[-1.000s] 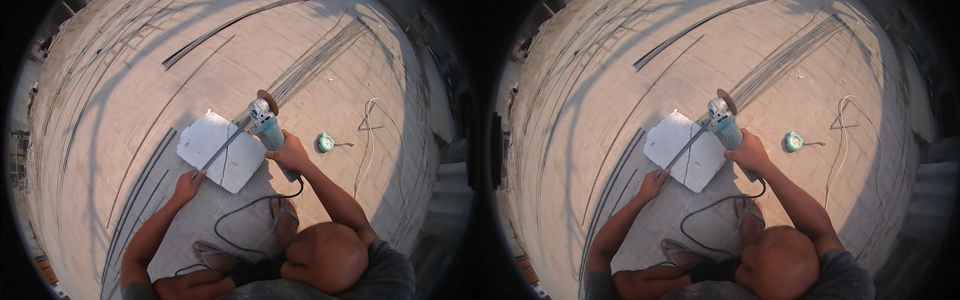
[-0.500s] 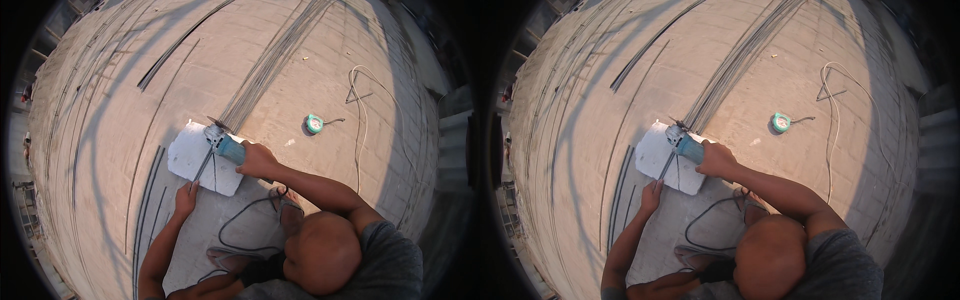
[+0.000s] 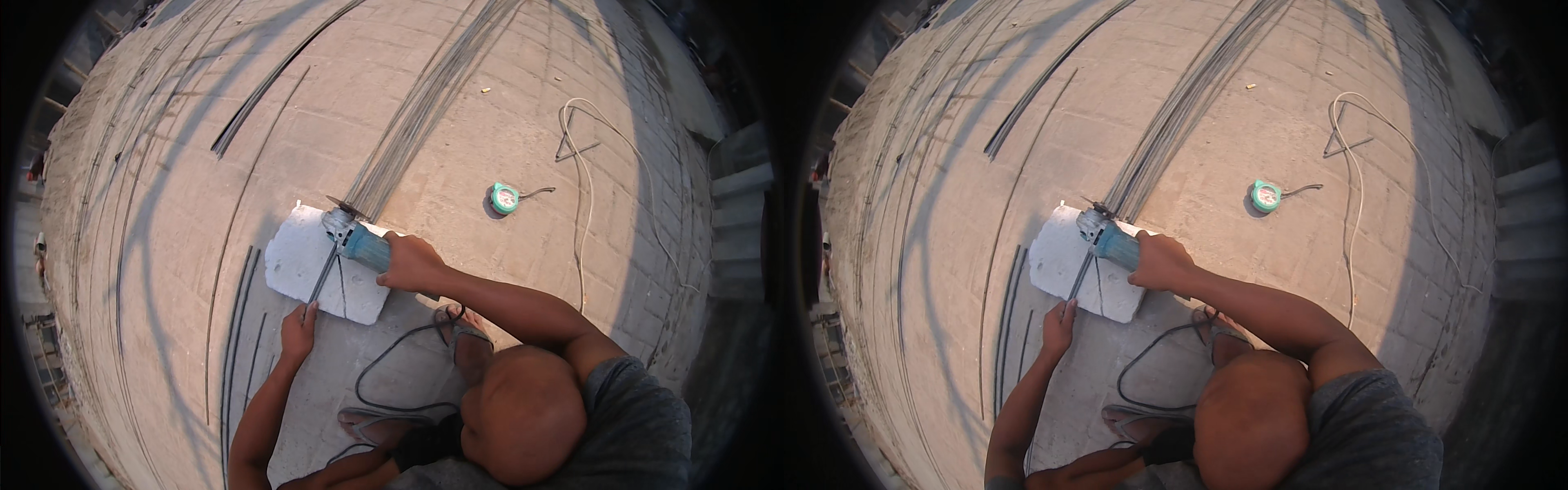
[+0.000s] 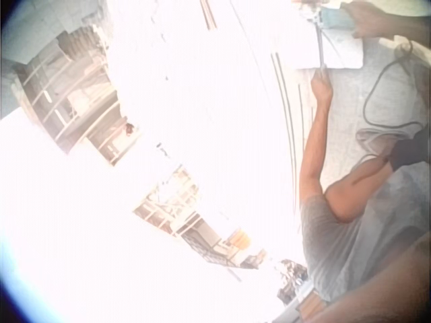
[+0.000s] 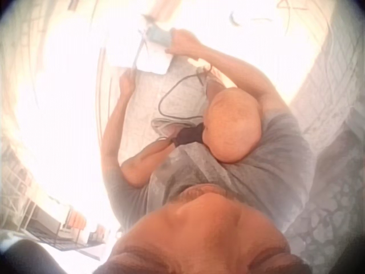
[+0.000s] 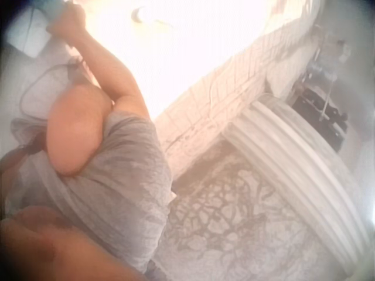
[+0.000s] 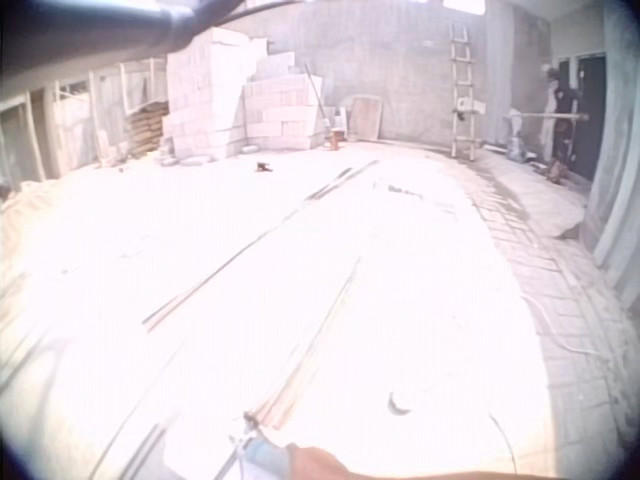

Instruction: The person uses an angle grinder to cut several long metal rods into shorter segments. They position each rod on a white block, secure it with their left hand, and cut it with the grinder in their right hand. The cut pieces are placed on the floor next to the uncut rods.

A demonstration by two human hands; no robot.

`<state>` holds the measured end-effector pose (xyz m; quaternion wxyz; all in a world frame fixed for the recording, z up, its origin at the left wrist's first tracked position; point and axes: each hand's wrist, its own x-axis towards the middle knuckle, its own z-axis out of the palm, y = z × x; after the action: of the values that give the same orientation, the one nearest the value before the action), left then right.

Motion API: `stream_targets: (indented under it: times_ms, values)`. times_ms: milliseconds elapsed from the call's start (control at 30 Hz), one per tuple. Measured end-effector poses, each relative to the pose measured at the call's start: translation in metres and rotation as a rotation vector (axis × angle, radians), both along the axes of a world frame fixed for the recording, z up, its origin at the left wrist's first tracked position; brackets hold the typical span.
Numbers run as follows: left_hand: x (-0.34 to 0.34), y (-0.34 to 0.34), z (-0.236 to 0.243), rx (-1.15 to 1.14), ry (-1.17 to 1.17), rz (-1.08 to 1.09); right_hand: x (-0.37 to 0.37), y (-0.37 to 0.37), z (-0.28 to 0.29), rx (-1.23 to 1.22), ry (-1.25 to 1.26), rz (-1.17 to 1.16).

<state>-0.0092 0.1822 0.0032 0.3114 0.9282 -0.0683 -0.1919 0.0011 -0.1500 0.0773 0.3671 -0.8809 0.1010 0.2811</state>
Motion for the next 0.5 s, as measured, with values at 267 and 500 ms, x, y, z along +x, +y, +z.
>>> stream_targets:
  times_ms: [267,500]
  values:
    - [0.0002,-0.0001,-0.001,0.023,0.004,-0.002,0.0,-0.0017,-0.0009,-0.003,-0.042,0.014]
    - [-0.0011,-0.0029,0.0027,-0.001,-0.023,-0.011,0.0013,-0.0011,-0.0035,-0.006,-0.035,0.013]
